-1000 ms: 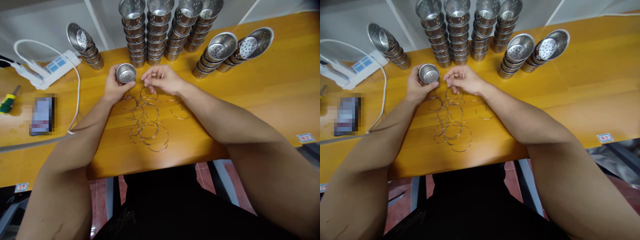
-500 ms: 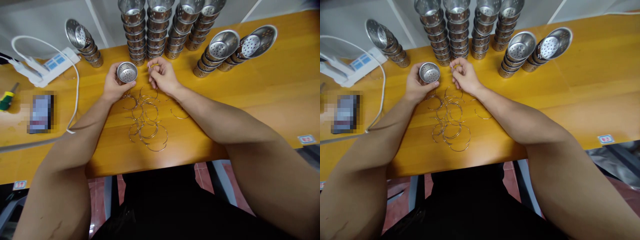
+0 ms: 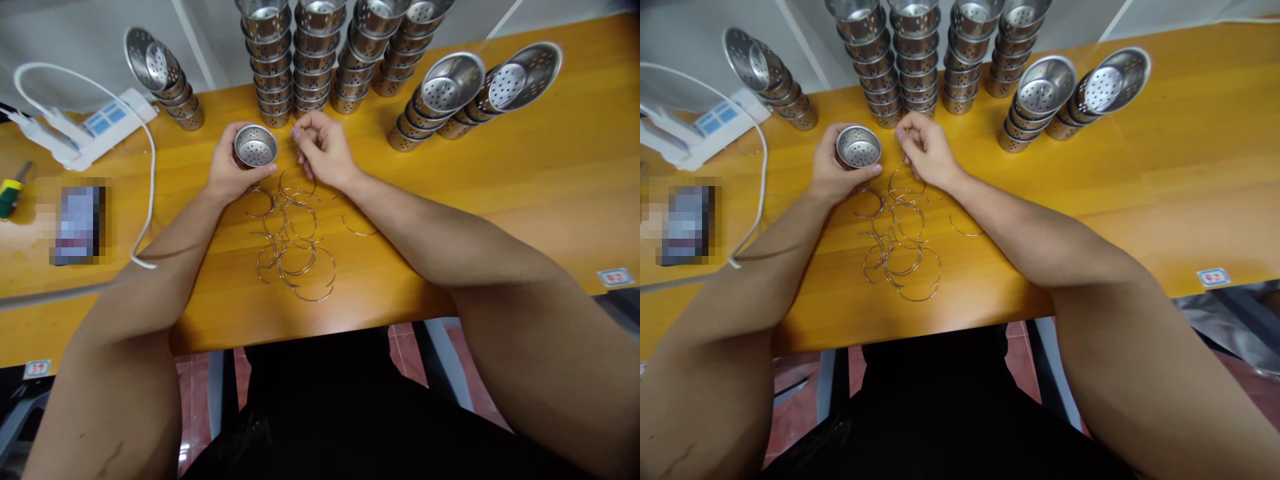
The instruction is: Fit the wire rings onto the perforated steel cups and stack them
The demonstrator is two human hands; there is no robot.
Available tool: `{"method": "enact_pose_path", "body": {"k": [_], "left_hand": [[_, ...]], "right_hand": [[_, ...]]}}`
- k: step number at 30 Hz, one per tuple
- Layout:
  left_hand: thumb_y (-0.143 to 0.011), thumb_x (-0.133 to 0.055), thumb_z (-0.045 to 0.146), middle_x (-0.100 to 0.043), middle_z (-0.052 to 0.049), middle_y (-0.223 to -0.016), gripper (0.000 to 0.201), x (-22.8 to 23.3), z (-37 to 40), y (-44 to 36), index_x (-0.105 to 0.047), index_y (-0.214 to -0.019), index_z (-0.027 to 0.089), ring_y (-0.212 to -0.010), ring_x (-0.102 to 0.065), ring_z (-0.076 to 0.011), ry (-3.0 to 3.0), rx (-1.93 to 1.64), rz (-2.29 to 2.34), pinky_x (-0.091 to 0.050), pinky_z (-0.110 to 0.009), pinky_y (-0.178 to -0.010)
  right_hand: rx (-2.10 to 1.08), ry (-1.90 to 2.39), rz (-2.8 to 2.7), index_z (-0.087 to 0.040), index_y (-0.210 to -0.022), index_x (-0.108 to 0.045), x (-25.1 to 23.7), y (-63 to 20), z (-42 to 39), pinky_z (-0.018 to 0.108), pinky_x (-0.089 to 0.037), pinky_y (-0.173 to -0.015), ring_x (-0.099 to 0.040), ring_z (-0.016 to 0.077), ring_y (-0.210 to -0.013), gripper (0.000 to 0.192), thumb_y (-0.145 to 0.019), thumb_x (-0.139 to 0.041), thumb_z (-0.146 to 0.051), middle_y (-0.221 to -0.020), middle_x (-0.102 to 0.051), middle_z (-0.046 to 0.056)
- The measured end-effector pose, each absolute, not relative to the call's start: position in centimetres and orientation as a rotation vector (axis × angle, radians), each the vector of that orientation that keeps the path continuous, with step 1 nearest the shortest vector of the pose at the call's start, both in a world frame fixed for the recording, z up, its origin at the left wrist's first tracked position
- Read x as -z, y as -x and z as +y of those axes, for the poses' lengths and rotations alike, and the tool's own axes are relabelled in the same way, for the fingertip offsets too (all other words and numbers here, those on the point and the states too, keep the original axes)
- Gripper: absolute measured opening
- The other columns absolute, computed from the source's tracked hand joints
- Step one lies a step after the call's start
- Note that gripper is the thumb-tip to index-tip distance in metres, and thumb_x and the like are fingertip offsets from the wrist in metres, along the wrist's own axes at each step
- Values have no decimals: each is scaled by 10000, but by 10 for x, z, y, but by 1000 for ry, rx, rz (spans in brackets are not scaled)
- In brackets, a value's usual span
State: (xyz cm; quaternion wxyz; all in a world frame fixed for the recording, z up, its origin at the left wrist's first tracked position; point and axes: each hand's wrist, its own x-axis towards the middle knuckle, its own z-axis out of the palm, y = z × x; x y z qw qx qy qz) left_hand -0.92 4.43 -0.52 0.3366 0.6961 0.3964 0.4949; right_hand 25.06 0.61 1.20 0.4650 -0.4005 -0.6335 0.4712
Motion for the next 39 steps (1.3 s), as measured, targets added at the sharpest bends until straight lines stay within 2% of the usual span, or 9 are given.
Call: {"method": "enact_pose_path", "body": {"k": [3, 5, 9, 14, 17, 23, 29, 36, 39], "left_hand": [[-599, -1171, 753, -829, -89, -1269, 892, 0, 40, 8, -713, -1265, 376, -1363, -815, -473, -1863, -1253, 1013, -694, -763, -1269], [-657, -1137, 744, -827, -88, -1263, 838, 0, 40, 9, -714, -1282, 379, -1378, -801, -472, -1909, -1228, 1006, -683, -773, -1263], [-661, -1169, 697, -842, -79, -1239, 786, 9, 43, 15, -735, -1232, 377, -1303, -809, -456, -1926, -1313, 1059, -694, -757, -1241], [-712, -1181, 658, -836, -63, -1216, 738, 14, 43, 18, -715, -1209, 373, -1237, -825, -418, -1947, -1353, 1071, -725, -713, -1209], [-784, -1156, 612, -824, -59, -1228, 729, 9, 40, 17, -684, -1292, 389, -1282, -810, -419, -1970, -1318, 1054, -713, -701, -1216], [-791, -1153, 597, -785, -80, -1309, 810, 15, 46, 23, -647, -1389, 390, -1322, -787, -436, -2040, -1341, 1016, -688, -699, -1217], [-746, -1213, 731, -801, -98, -1310, 907, 18, 42, 17, -645, -1346, 356, -1280, -809, -437, -2072, -1290, 1036, -707, -667, -1151], [-769, -1207, 784, -812, -103, -1320, 943, 15, 34, 14, -656, -1380, 323, -1262, -825, -430, -2142, -1213, 1070, -717, -636, -1149], [-788, -1202, 777, -803, -101, -1345, 942, 20, 37, 17, -655, -1418, 341, -1299, -818, -435, -2175, -1177, 1071, -724, -634, -1148]], "right_hand": [[-934, 937, -1621, -316, -1083, -604, 1, -248, 18, 334, -494, -653, -553, 170, -732, 594, -1175, -788, -873, -818, -572, -49], [-763, 881, -1667, -291, -1036, -651, 8, -247, 26, 333, -551, -720, -570, 176, -772, 466, -1223, -830, -679, -860, -585, -30], [-686, 866, -1750, -271, -1115, -720, 12, -247, 28, 338, -543, -705, -515, 185, -719, 159, -1261, -755, -321, -870, -586, -31], [-658, 851, -1820, -278, -1118, -714, 3, -246, 14, 398, -688, -910, -636, 231, -839, 363, -1317, -681, -580, -939, -631, 11], [-608, 838, -1860, -270, -1116, -747, 0, -245, 12, 424, -709, -999, -693, 250, -929, 383, -1303, -689, -598, -1036, -707, 49], [-632, 756, -1801, -251, -1249, -809, 8, -243, 22, 375, -709, -944, -758, 241, -979, 237, -1259, -675, -446, -1113, -777, 65], [-611, 796, -1844, -248, -1370, -801, 13, -244, 24, 352, -648, -842, -600, 202, -787, 270, -1270, -695, -476, -934, -615, -7], [-626, 852, -1916, -227, -1384, -835, 10, -244, 19, 356, -690, -948, -636, 200, -841, 322, -1266, -732, -508, -910, -607, -7], [-598, 859, -1930, -213, -1344, -862, 9, -244, 19, 351, -691, -953, -646, 199, -845, 261, -1233, -734, -412, -922, -655, 6]]}}
